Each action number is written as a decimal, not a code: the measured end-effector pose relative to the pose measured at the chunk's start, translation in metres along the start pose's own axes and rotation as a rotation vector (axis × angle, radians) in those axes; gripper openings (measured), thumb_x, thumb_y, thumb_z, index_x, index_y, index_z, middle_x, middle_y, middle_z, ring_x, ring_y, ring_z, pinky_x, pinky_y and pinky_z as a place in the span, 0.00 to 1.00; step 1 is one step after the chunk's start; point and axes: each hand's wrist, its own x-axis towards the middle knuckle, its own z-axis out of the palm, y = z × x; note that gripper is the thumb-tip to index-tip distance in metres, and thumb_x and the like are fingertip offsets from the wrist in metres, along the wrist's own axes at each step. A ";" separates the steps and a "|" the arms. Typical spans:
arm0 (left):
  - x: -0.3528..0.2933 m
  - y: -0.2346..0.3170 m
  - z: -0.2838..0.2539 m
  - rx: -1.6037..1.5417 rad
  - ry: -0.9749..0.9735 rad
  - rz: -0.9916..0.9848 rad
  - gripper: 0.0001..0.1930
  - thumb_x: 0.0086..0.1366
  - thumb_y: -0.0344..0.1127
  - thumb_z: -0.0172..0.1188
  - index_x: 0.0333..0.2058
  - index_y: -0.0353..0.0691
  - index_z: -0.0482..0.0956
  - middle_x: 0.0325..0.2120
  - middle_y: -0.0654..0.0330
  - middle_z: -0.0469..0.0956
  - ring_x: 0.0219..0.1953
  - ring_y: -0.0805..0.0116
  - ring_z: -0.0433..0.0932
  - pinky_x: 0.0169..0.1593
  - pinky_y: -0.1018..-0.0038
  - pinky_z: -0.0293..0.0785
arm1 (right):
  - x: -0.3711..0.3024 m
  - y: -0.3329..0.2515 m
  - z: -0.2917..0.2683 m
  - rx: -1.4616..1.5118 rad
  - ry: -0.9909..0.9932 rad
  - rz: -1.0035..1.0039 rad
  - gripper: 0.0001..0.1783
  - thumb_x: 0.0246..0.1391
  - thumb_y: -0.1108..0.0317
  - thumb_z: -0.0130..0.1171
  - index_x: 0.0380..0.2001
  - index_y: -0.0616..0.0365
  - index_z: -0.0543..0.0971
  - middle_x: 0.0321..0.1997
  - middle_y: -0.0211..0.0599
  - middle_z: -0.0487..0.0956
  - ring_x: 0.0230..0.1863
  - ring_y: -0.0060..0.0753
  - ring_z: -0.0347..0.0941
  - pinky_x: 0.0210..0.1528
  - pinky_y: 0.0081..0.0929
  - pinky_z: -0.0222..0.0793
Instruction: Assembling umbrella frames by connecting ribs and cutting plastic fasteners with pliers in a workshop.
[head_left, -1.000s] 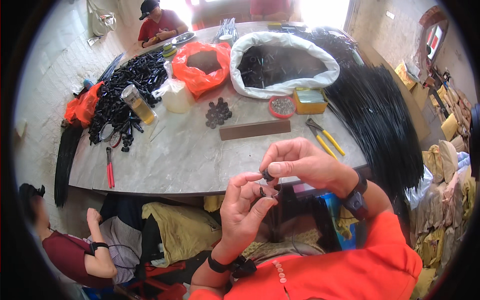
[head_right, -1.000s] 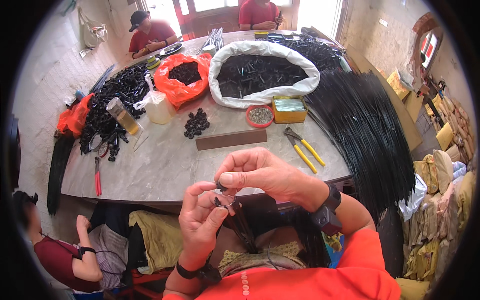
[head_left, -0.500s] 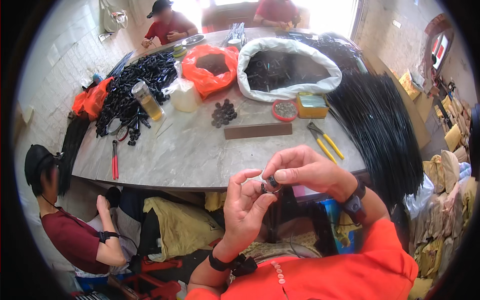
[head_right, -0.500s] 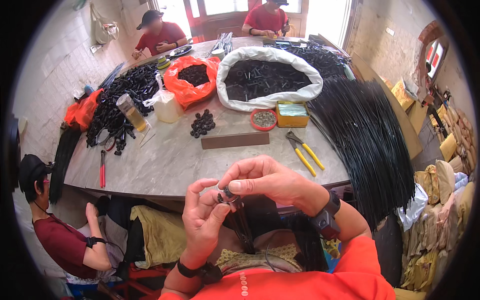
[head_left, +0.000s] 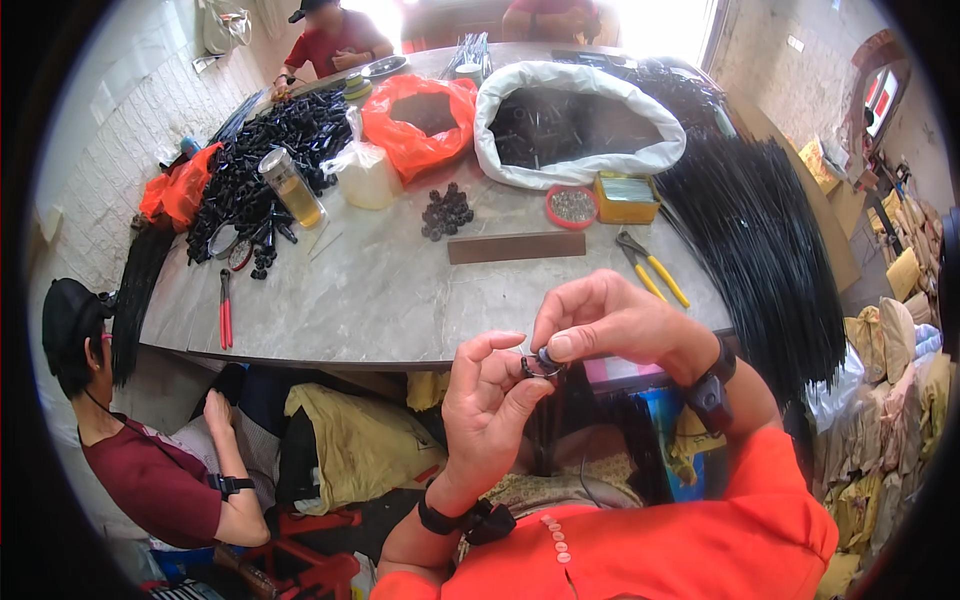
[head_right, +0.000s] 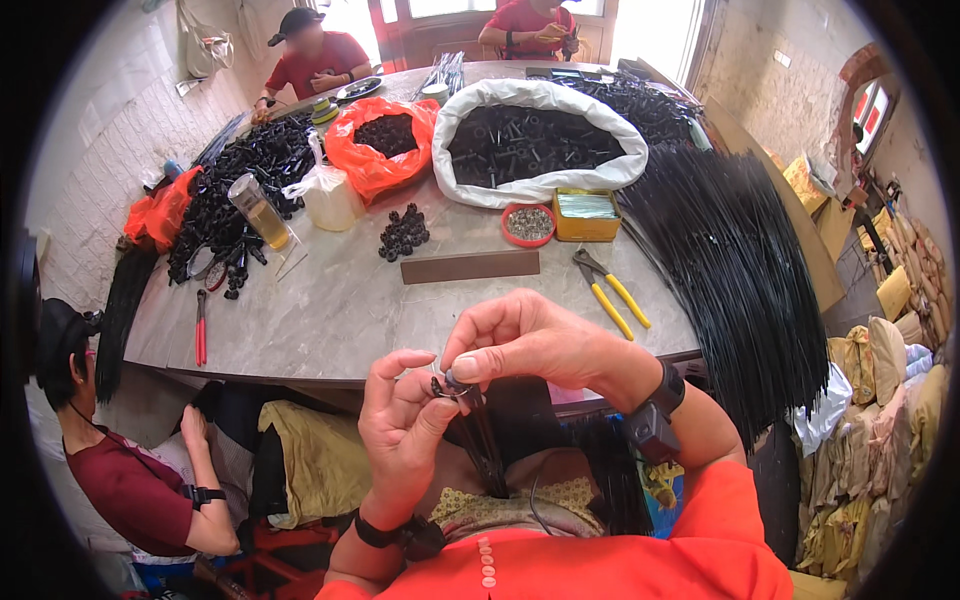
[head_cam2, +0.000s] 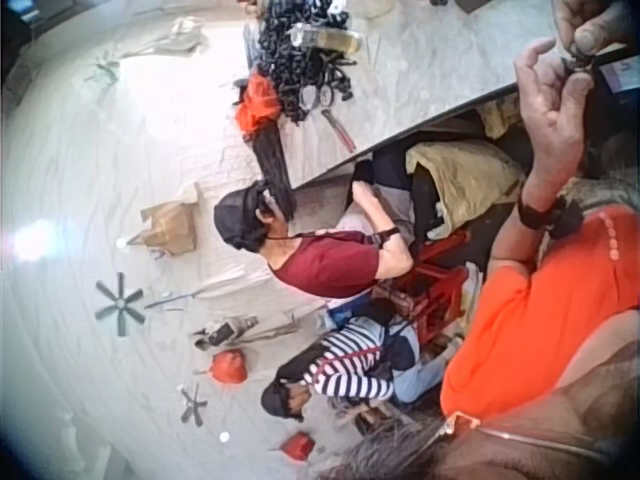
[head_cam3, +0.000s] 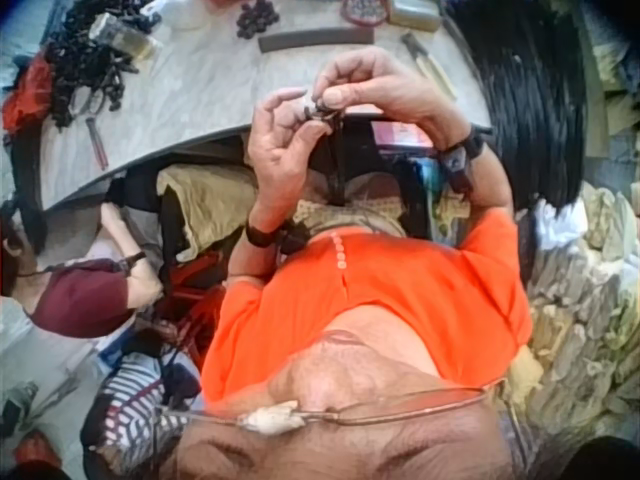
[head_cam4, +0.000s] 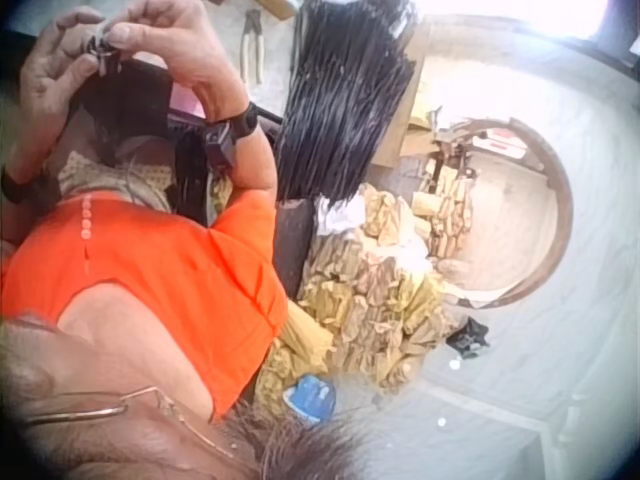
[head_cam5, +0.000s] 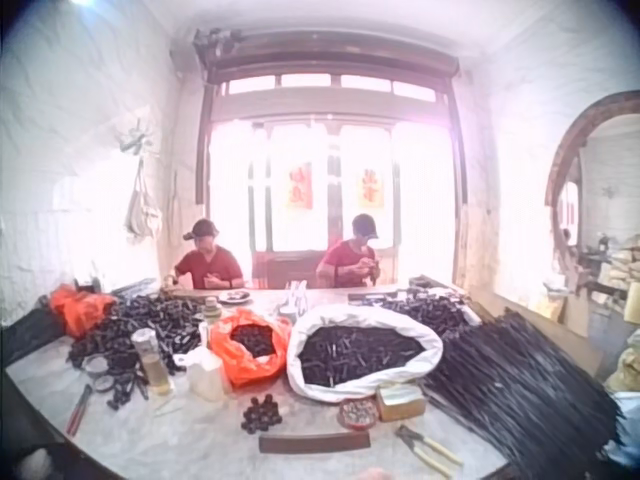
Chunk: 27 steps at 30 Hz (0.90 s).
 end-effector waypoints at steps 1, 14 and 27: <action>0.000 0.000 -0.001 0.000 0.001 -0.002 0.22 0.67 0.21 0.57 0.56 0.33 0.60 0.38 0.55 0.77 0.41 0.72 0.77 0.49 0.77 0.73 | 0.001 -0.001 0.000 -0.022 -0.007 0.013 0.12 0.59 0.67 0.64 0.41 0.65 0.81 0.38 0.35 0.83 0.39 0.21 0.78 0.44 0.20 0.75; -0.001 0.003 -0.002 -0.028 -0.008 -0.038 0.20 0.67 0.20 0.56 0.55 0.34 0.61 0.40 0.55 0.77 0.42 0.73 0.76 0.49 0.77 0.73 | 0.006 -0.003 0.001 -0.002 -0.010 0.013 0.09 0.53 0.72 0.68 0.36 0.66 0.84 0.35 0.35 0.84 0.40 0.23 0.78 0.45 0.22 0.72; -0.002 0.011 0.003 0.071 0.048 -0.061 0.20 0.66 0.19 0.58 0.52 0.33 0.61 0.37 0.56 0.78 0.40 0.73 0.77 0.47 0.78 0.73 | 0.010 -0.010 -0.001 -0.114 -0.150 0.032 0.12 0.55 0.71 0.67 0.39 0.67 0.80 0.35 0.34 0.82 0.38 0.21 0.76 0.42 0.21 0.71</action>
